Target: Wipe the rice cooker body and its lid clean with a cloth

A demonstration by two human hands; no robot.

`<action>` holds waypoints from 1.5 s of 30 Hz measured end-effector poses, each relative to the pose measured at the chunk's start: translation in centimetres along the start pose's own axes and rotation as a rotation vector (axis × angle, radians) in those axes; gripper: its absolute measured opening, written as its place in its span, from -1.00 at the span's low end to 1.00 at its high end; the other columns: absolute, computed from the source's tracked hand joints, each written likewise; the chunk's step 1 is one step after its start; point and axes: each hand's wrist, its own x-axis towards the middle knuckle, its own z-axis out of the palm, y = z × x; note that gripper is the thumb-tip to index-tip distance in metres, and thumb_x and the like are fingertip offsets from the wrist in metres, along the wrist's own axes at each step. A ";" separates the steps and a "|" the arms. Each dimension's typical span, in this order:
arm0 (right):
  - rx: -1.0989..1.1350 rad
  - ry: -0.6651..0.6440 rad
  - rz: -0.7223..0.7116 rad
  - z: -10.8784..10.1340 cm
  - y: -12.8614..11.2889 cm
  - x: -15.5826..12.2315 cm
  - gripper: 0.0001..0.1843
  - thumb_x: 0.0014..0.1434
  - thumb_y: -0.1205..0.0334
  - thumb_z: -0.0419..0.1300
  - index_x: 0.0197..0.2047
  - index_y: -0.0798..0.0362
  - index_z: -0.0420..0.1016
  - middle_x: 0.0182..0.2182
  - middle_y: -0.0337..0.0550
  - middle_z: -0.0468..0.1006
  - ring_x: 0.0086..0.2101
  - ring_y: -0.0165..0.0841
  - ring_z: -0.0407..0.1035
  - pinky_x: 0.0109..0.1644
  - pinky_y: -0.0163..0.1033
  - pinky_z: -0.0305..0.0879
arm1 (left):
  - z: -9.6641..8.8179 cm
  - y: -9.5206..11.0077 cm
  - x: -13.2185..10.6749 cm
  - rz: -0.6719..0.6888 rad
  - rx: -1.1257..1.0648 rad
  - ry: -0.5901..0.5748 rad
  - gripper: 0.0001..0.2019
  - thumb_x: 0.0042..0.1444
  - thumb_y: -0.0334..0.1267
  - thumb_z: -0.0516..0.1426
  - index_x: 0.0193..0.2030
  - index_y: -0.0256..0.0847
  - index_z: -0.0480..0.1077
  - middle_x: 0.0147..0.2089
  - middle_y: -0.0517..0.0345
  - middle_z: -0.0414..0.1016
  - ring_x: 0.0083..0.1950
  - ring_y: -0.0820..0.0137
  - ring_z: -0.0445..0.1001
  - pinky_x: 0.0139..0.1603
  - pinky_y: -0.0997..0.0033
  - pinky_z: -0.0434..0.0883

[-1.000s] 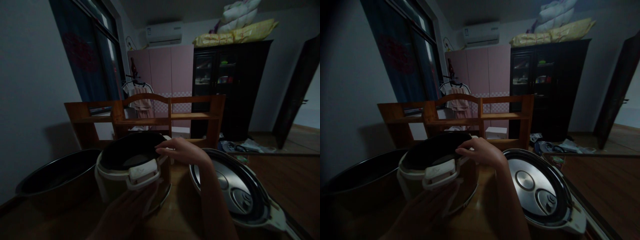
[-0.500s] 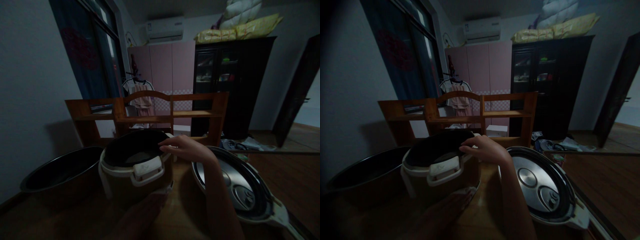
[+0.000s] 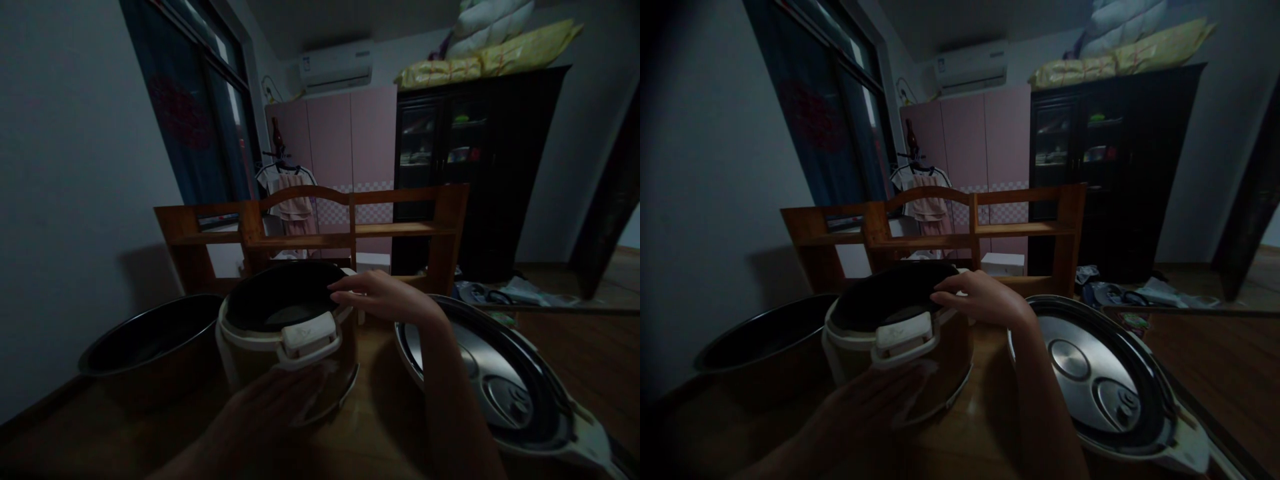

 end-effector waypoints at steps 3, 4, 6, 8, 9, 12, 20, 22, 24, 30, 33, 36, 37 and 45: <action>-0.007 -0.005 0.006 0.0 0.1 0.1 -0.55 0.36 -0.05 0.04 0.10 0.01 0.55 -0.14 -0.21 0.64 -0.17 -0.29 0.48 -0.14 -0.30 0.28 | -0.7 0.0 2.6 -0.055 0.058 0.024 -0.43 0.19 -0.35 0.01 0.36 -0.07 0.15 0.51 0.28 -0.10 0.52 0.36 -0.23 0.51 0.18 -0.34; -0.009 -0.009 0.011 0.0 0.1 0.1 -0.54 0.37 -0.05 0.02 0.10 0.02 0.54 -0.16 -0.21 0.64 -0.18 -0.29 0.48 -0.15 -0.29 0.28 | -0.8 0.2 3.4 -0.059 0.069 0.010 -0.42 0.19 -0.38 -0.01 0.37 -0.10 0.14 0.51 0.25 -0.10 0.51 0.35 -0.19 0.51 0.21 -0.26; -0.005 -0.014 0.023 0.0 0.2 0.2 -0.53 0.38 -0.04 -0.01 0.11 0.03 0.53 -0.16 -0.21 0.63 -0.19 -0.28 0.47 -0.14 -0.28 0.29 | -1.0 0.6 5.0 -0.055 0.083 -0.054 -0.39 0.16 -0.42 -0.02 0.38 -0.14 0.11 0.51 0.17 -0.07 0.50 0.35 -0.09 0.49 0.27 -0.04; 0.013 -0.020 0.034 0.1 0.2 0.2 -0.53 0.38 -0.04 0.00 0.12 0.03 0.53 -0.14 -0.20 0.63 -0.17 -0.26 0.47 -0.11 -0.27 0.30 | -1.0 1.0 6.6 -0.048 0.129 -0.097 -0.40 0.14 -0.42 -0.02 0.36 -0.15 0.16 0.49 0.11 -0.02 0.48 0.32 -0.02 0.42 0.25 0.15; 0.023 -0.024 0.040 0.1 0.2 0.2 -0.54 0.37 -0.04 0.01 0.11 0.03 0.53 -0.12 -0.20 0.62 -0.15 -0.26 0.47 -0.10 -0.26 0.31 | -1.0 1.2 7.4 -0.038 0.190 -0.087 -0.42 0.13 -0.41 -0.02 0.33 -0.13 0.21 0.48 0.10 0.03 0.46 0.30 0.03 0.38 0.21 0.23; 0.033 -0.028 0.057 0.1 -0.1 0.1 -0.55 0.35 -0.05 0.03 0.09 0.03 0.54 -0.09 -0.18 0.62 -0.13 -0.24 0.47 -0.06 -0.26 0.32 | -1.1 1.7 9.2 0.093 0.526 -0.214 -0.44 0.08 -0.37 0.00 0.26 -0.04 0.30 0.41 0.10 0.18 0.40 0.21 0.18 0.25 0.04 0.39; 0.053 -0.040 0.057 0.0 0.1 0.0 -0.52 0.33 -0.12 0.06 0.15 -0.04 0.50 -0.01 -0.20 0.60 -0.05 -0.23 0.47 -0.01 -0.26 0.34 | -2.1 1.9 8.2 0.080 0.415 -0.194 -0.51 0.16 -0.32 -0.04 0.24 -0.04 0.31 0.36 0.14 0.28 0.38 0.33 0.21 0.32 0.15 0.32; 0.056 -0.039 0.051 0.0 0.2 0.1 -0.51 0.32 -0.13 0.06 0.15 -0.04 0.50 0.00 -0.20 0.59 -0.03 -0.21 0.46 0.01 -0.25 0.34 | -2.2 1.7 7.1 0.020 0.219 -0.112 -0.50 0.16 -0.37 -0.02 0.26 -0.16 0.29 0.37 0.07 0.26 0.37 0.39 0.23 0.33 0.36 0.27; 0.052 -0.037 0.052 0.1 0.2 0.2 -0.50 0.32 -0.13 0.06 0.15 -0.04 0.51 0.01 -0.18 0.59 -0.02 -0.20 0.46 0.02 -0.23 0.34 | -2.2 1.5 5.8 0.002 0.090 -0.052 -0.48 0.19 -0.38 -0.01 0.31 -0.23 0.23 0.39 0.04 0.22 0.35 0.42 0.25 0.31 0.46 0.25; 0.059 -0.036 0.078 0.1 0.1 0.2 -0.50 0.31 -0.14 0.06 0.14 -0.04 0.51 -0.01 -0.15 0.60 -0.05 -0.19 0.46 0.02 -0.19 0.35 | -1.5 0.7 1.6 -0.051 -0.182 0.065 -0.50 0.25 -0.34 0.05 0.34 -0.17 0.19 0.50 0.12 -0.06 0.46 0.40 0.01 0.48 0.29 -0.12; 0.058 -0.039 0.078 0.1 0.1 0.2 -0.49 0.31 -0.15 0.06 0.14 -0.04 0.51 -0.01 -0.15 0.60 -0.04 -0.18 0.46 0.02 -0.18 0.34 | -1.2 0.2 0.0 -0.077 -0.241 0.132 -0.56 0.25 -0.35 0.07 0.27 -0.10 0.29 0.46 0.20 0.05 0.46 0.39 0.02 0.50 0.14 -0.25; 0.053 -0.043 0.074 0.0 0.1 0.2 -0.50 0.32 -0.14 0.05 0.14 -0.03 0.51 -0.01 -0.16 0.60 -0.04 -0.19 0.46 0.01 -0.20 0.34 | -1.2 0.0 -1.4 -0.141 -0.262 0.139 -0.58 0.28 -0.43 -0.01 0.24 -0.11 0.32 0.41 0.26 0.16 0.43 0.41 0.09 0.50 0.11 -0.24; 0.049 -0.044 0.075 0.0 0.1 0.2 -0.50 0.32 -0.14 0.05 0.14 -0.03 0.51 -0.01 -0.17 0.60 -0.04 -0.20 0.46 0.01 -0.21 0.34 | -1.1 0.0 -1.9 -0.155 -0.262 0.131 -0.58 0.28 -0.44 -0.03 0.24 -0.13 0.32 0.39 0.26 0.19 0.42 0.39 0.11 0.50 0.10 -0.22; 0.064 -0.031 0.086 0.2 0.2 0.4 -0.50 0.31 -0.14 0.07 0.15 -0.07 0.50 0.00 -0.18 0.59 -0.03 -0.19 0.46 0.01 -0.21 0.35 | 0.7 1.0 -5.9 -0.759 -0.408 0.242 -0.40 0.26 -0.46 -0.03 0.41 -0.01 0.02 0.42 0.33 0.13 0.41 0.40 0.14 0.45 0.34 0.08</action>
